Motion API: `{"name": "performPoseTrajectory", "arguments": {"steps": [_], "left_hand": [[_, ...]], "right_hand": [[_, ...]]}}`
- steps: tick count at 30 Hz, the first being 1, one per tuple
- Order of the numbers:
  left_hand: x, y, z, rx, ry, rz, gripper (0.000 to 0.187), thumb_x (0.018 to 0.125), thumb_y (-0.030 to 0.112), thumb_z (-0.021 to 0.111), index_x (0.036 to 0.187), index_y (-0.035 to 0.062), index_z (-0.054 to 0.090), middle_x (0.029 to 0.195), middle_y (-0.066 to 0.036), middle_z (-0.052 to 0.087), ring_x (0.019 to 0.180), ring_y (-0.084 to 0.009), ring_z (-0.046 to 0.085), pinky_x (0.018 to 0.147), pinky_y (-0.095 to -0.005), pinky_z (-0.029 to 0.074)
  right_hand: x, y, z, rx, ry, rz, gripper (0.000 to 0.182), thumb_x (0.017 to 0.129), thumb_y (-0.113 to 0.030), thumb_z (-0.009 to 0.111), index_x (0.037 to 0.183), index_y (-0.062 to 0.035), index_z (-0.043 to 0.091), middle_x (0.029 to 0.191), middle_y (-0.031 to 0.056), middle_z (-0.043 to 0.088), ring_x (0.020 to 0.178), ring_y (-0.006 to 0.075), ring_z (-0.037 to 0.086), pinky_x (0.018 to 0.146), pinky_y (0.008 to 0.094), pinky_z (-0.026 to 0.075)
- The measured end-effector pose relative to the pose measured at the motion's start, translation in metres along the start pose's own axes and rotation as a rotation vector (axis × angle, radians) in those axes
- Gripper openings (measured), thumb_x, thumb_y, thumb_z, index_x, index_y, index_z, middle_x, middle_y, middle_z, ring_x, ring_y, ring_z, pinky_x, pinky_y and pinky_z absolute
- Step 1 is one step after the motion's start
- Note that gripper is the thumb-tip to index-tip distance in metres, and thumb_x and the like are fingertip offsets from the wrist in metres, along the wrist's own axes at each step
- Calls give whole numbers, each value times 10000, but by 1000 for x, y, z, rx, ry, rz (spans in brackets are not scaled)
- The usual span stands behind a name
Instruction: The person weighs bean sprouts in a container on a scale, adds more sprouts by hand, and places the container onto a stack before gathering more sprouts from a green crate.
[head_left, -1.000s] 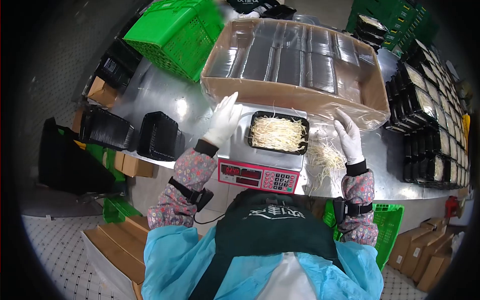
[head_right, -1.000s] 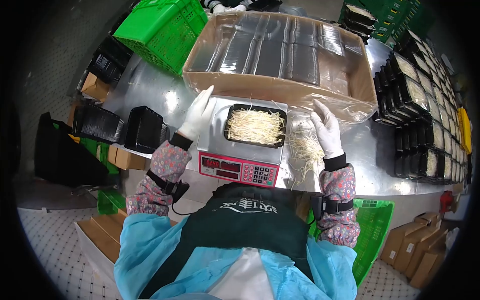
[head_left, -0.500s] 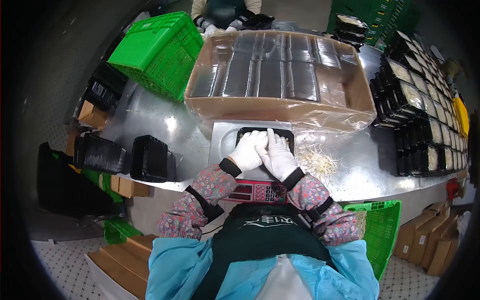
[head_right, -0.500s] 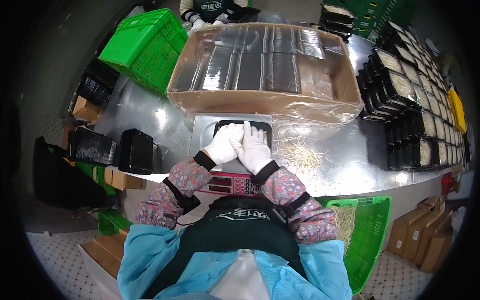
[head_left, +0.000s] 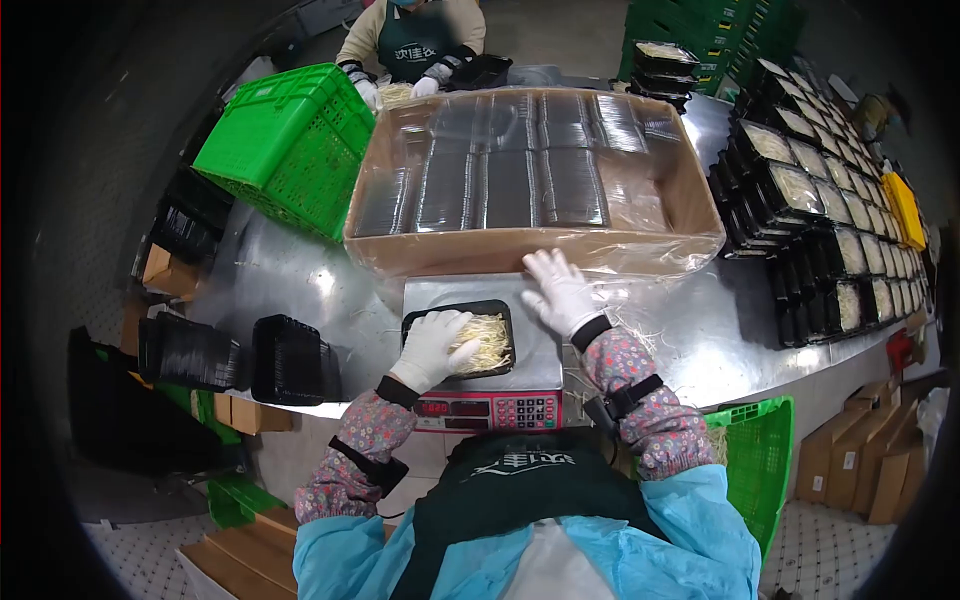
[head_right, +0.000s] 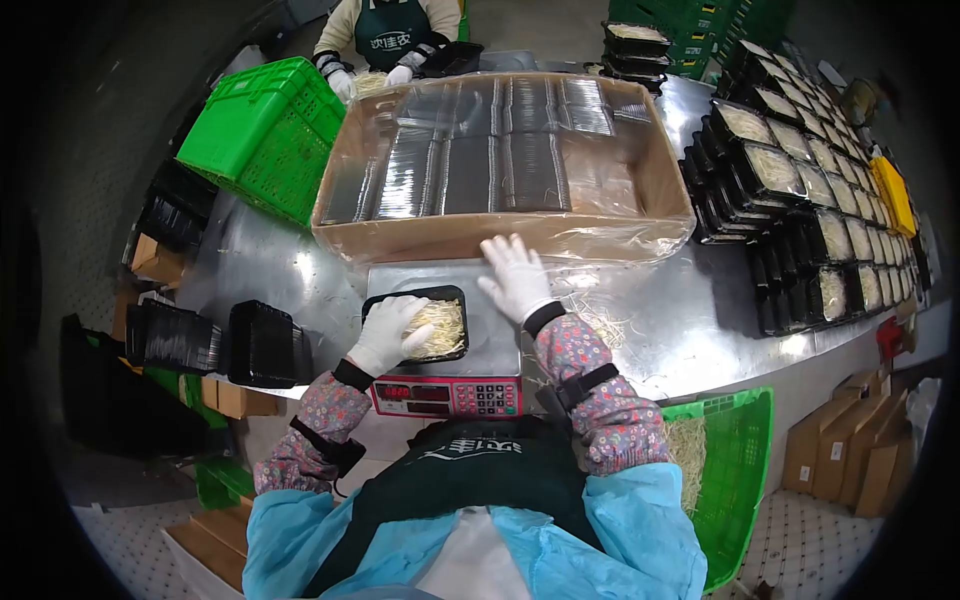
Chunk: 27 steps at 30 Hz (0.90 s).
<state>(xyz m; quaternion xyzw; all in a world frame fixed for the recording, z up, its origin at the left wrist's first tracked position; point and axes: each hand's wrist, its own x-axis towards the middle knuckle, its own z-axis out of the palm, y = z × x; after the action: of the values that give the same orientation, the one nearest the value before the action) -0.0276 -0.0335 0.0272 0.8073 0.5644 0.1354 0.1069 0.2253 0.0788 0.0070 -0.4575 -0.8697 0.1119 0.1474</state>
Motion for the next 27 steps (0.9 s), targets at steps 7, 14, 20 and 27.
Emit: {"name": "performPoseTrajectory", "arguments": {"steps": [7, 14, 20, 27], "left_hand": [[-3, -2, 1, -37, 56, 45, 486, 883, 372, 584, 1238, 41, 554, 1139, -123, 584, 1055, -329, 524, 897, -444, 392], [28, 15, 15, -8, 88, 63, 476, 867, 346, 619, 1230, 44, 566, 1127, -112, 588, 1041, -325, 524, 900, -443, 397], [74, 43, 43, -33, 202, 117, 434, 834, 324, 690, 1160, 46, 622, 1147, -136, 622, 1021, -314, 582, 864, -414, 450], [65, 42, 5, -285, 563, 78, 282, 909, 165, 596, 1150, 22, 632, 1195, -164, 617, 1114, -308, 585, 963, -392, 458]], "right_hand": [[-52, 115, 10, -64, -136, 401, 531, 930, -482, 507, 1373, -191, 521, 1377, 110, 544, 1387, 321, 366, 1126, 575, 219], [-136, 152, -3, 114, -112, 484, 495, 756, -364, 753, 1203, -177, 652, 1250, 113, 614, 1216, 306, 523, 1003, 438, 414], [-139, 118, 37, -110, -170, 376, 556, 735, -340, 771, 1246, -189, 614, 1410, 83, 487, 1350, 301, 384, 1084, 463, 331], [-143, 129, 56, 40, -16, 395, 226, 759, -238, 757, 965, -146, 755, 1247, 68, 619, 1200, 275, 528, 1021, 389, 413]]}}
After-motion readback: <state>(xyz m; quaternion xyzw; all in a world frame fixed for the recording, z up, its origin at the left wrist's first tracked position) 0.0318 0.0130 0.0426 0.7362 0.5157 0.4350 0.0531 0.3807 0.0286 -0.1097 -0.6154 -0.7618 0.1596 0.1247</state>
